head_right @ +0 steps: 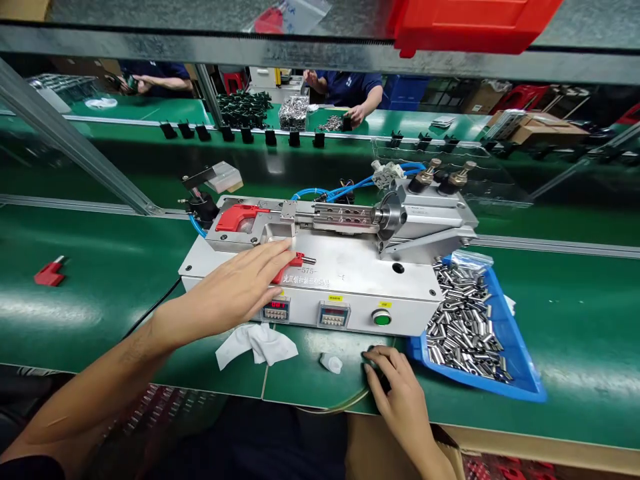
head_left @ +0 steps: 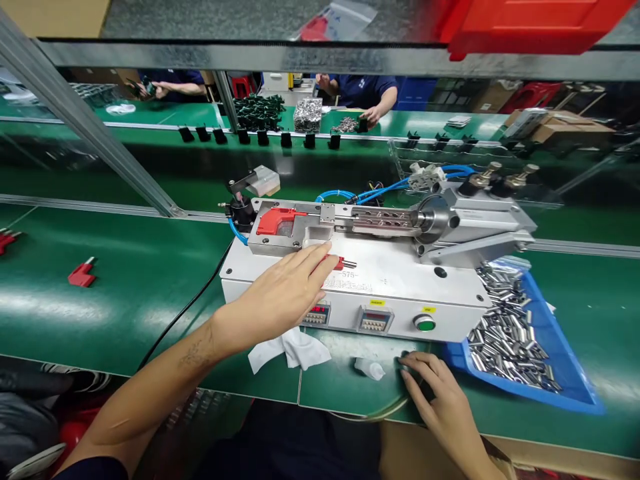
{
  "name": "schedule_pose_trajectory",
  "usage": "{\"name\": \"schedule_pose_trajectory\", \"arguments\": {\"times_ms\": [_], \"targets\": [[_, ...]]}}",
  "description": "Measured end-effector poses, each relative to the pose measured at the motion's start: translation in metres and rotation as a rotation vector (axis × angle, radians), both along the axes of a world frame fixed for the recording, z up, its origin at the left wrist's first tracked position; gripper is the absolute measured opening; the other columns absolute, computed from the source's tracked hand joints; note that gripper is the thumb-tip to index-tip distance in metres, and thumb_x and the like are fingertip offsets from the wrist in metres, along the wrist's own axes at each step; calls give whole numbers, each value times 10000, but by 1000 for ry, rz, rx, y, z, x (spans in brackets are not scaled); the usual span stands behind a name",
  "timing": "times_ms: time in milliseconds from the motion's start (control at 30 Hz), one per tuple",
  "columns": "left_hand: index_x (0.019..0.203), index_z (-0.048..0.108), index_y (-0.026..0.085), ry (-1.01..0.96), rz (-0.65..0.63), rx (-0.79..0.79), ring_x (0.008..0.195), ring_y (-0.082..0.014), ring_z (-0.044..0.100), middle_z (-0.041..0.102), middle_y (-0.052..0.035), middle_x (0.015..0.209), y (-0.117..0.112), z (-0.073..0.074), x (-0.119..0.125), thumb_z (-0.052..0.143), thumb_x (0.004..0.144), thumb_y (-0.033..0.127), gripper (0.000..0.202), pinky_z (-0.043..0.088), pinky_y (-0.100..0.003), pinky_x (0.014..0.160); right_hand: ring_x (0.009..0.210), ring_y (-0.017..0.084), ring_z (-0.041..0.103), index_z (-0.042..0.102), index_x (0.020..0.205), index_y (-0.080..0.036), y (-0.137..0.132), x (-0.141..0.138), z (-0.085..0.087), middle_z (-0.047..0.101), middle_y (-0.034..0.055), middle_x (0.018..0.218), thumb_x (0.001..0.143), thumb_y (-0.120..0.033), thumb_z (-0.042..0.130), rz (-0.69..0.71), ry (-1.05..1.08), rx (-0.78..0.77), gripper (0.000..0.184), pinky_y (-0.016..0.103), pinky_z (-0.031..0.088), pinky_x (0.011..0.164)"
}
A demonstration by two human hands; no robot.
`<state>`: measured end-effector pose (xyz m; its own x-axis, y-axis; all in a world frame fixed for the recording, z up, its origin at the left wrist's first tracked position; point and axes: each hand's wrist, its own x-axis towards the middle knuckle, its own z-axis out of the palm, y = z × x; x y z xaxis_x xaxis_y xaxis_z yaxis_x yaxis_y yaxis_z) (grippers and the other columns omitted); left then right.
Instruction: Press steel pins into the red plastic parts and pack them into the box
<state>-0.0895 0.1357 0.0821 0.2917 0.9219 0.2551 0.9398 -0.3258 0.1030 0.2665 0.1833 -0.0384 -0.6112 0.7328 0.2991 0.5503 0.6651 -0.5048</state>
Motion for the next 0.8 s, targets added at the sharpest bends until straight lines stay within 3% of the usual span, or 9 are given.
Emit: {"name": "schedule_pose_trajectory", "arguments": {"times_ms": [167,267,333,400,467,567,667,800], "targets": [[1467,487,145,-55,-39,-69,1406,-327,544,544,-193,1523,7,7,0,437,1034,57,445,520,-494,1112,945,275,704,694,1099,-269,-1,1,-2,703,102,1026,1083,-386,490,3,-5,0,235,399,601,798],[1354,588,175,-230,-70,-41,1303,-337,595,599,-176,1418,-3,7,3,488,1027,53,364,538,-510,1056,934,262,701,687,1084,-267,0,0,-1,701,89,1021,1080,-353,508,26,15,15,198,385,592,793],[1376,591,213,-560,-120,-43,1315,-333,589,605,-164,1414,-21,-3,10,615,1039,186,339,512,-505,1100,929,254,699,680,1084,-264,2,-1,1,700,83,1024,1079,-336,517,32,24,24,178,375,586,795],[1449,554,255,-1086,-186,-162,1263,-315,632,631,-146,1380,-44,-23,25,739,989,430,525,538,-455,1073,928,248,699,679,1080,-261,2,-2,0,700,81,1025,1080,-334,520,28,27,28,175,371,580,805],[1478,550,266,-1669,-222,-354,1105,-278,695,671,-133,1294,-66,-45,45,709,947,643,670,595,-382,923,935,248,698,686,1061,-257,2,-3,-1,699,80,1019,1082,-348,516,27,26,18,194,376,576,829],[1396,648,243,-2251,-177,-511,980,-221,701,706,-126,1204,-87,-71,73,615,978,692,614,582,-318,833,955,258,695,692,1032,-249,1,-6,-5,694,86,1003,1083,-375,510,5,17,-20,228,394,572,855],[1312,713,239,-2462,-97,-616,923,-180,685,717,-111,1185,-89,-83,87,635,986,655,534,575,-300,841,943,265,688,693,1038,-248,-1,-9,-7,690,93,1003,1076,-382,513,-39,1,-51,228,411,569,848],[1315,692,256,-2450,55,-625,838,-175,630,700,-116,1212,-84,-86,84,673,935,694,580,569,-337,816,943,276,684,705,1031,-252,-2,-11,-5,695,98,1004,1058,-383,521,-49,-17,-95,227,428,570,853]]}}
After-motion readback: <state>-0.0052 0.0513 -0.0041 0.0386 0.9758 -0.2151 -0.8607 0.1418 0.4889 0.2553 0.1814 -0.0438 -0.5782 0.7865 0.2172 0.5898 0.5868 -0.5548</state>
